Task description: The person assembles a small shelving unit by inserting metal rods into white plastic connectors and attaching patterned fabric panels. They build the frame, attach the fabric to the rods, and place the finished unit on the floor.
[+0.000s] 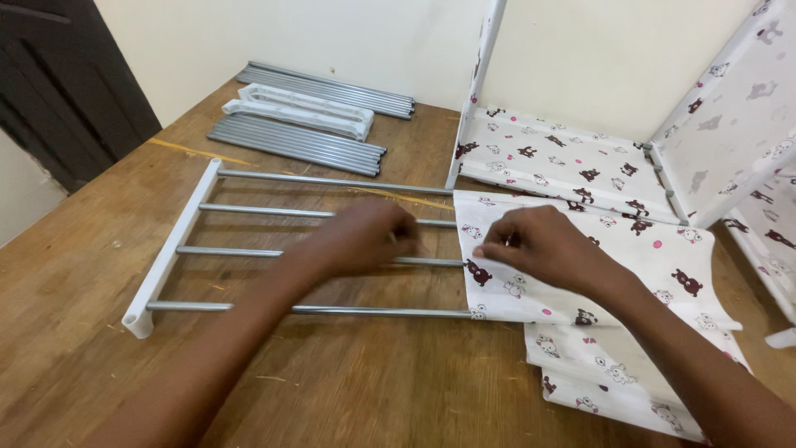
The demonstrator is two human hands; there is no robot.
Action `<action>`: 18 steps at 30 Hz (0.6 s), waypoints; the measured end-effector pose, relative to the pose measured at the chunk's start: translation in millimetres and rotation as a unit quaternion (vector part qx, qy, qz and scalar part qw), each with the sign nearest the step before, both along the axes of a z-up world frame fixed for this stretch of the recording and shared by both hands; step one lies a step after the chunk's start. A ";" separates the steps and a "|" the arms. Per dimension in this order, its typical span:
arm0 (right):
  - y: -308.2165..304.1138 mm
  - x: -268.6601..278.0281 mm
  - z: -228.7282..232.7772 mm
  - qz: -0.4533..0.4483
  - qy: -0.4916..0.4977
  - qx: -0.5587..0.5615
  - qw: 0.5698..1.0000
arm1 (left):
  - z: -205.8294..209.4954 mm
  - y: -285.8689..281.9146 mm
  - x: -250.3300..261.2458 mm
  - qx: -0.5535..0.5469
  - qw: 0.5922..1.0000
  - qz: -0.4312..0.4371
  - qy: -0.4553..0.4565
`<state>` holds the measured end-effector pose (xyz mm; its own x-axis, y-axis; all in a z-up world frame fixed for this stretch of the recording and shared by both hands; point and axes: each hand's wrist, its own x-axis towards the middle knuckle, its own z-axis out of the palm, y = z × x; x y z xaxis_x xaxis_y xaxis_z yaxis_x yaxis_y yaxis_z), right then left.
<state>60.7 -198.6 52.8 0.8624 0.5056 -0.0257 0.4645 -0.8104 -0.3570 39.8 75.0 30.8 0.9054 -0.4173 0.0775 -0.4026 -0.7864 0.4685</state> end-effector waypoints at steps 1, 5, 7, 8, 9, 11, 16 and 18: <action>6.9 13.1 -3.6 -0.024 0.007 -0.020 0.999 | 7.5 24.9 7.7 0.017 0.998 0.040 -0.049; 32.9 49.8 -26.3 -0.058 -0.012 -0.126 0.990 | 18.7 127.3 9.6 0.197 0.915 0.338 -0.094; 41.8 62.3 -33.3 -0.064 -0.010 -0.152 0.986 | 14.6 167.4 0.1 0.204 0.880 0.427 -0.055; 44.5 66.6 -35.7 -0.067 -0.008 -0.164 0.984 | 10.9 182.4 -3.9 0.200 0.870 0.450 -0.030; 46.1 69.5 -37.1 -0.074 0.022 -0.165 0.983 | 5.3 194.6 -9.3 0.200 0.867 0.457 -0.002; 49.4 75.0 -36.5 -0.087 0.083 -0.168 0.978 | -5.3 215.1 -19.6 0.198 0.859 0.469 0.054; 54.3 76.4 -35.9 -0.087 0.091 -0.184 0.975 | -28.7 243.0 -24.0 0.064 0.886 0.420 0.185; 57.3 76.7 -36.0 -0.089 0.086 -0.185 0.975 | -37.7 246.6 -25.8 -0.021 0.895 0.409 0.176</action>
